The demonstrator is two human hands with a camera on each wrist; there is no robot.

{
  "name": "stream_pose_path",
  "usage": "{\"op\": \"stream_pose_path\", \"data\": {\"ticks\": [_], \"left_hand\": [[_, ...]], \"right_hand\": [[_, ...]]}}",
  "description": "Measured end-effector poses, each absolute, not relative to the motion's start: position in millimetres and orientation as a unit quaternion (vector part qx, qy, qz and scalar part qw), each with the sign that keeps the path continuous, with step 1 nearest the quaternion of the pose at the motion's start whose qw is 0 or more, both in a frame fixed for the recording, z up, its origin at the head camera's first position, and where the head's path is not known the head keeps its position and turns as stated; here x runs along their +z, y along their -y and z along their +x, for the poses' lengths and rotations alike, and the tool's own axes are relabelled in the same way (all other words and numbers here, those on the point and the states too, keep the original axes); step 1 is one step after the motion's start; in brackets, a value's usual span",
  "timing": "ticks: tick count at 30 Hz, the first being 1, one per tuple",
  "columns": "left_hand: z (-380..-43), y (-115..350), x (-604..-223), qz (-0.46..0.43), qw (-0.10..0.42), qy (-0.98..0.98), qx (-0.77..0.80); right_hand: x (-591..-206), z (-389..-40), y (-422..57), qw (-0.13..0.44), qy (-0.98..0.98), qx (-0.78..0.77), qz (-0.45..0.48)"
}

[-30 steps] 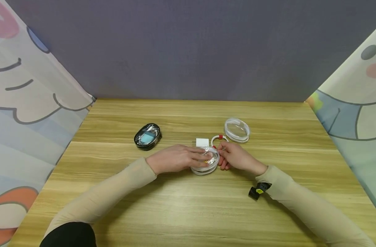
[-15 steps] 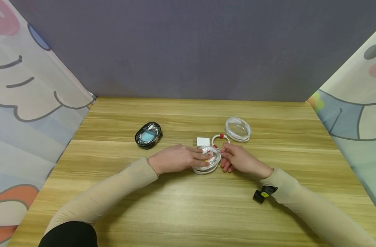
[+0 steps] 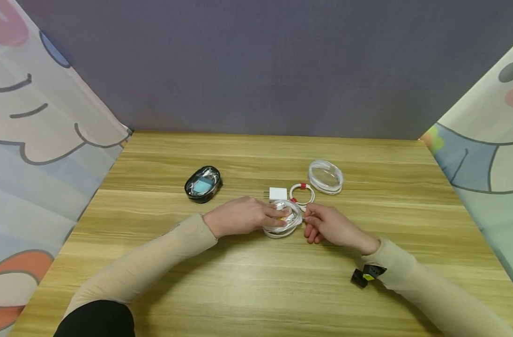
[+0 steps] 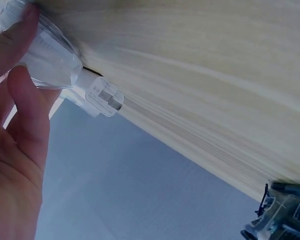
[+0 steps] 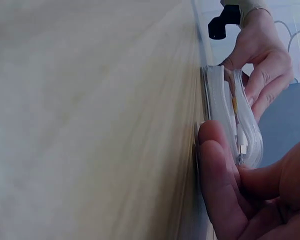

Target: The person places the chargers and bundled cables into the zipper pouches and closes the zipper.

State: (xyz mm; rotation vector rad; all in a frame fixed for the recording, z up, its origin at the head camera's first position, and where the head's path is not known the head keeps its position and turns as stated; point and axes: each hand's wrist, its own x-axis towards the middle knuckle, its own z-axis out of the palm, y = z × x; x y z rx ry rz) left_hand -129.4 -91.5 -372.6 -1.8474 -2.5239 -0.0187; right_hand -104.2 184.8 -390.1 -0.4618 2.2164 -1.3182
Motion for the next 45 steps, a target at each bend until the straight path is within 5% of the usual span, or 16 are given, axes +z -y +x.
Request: {"op": "stream_pose_path", "data": {"ticks": [21, 45], "left_hand": [[-130, 91, -370, -0.598, 0.093, 0.793, 0.074], [-138, 84, -374, -0.593, -0.013, 0.805, -0.02]], "right_hand": [[-393, -119, -178, 0.213, -0.84, -0.473, -0.159], [-395, -123, -173, 0.253, -0.806, -0.521, -0.123]]}}
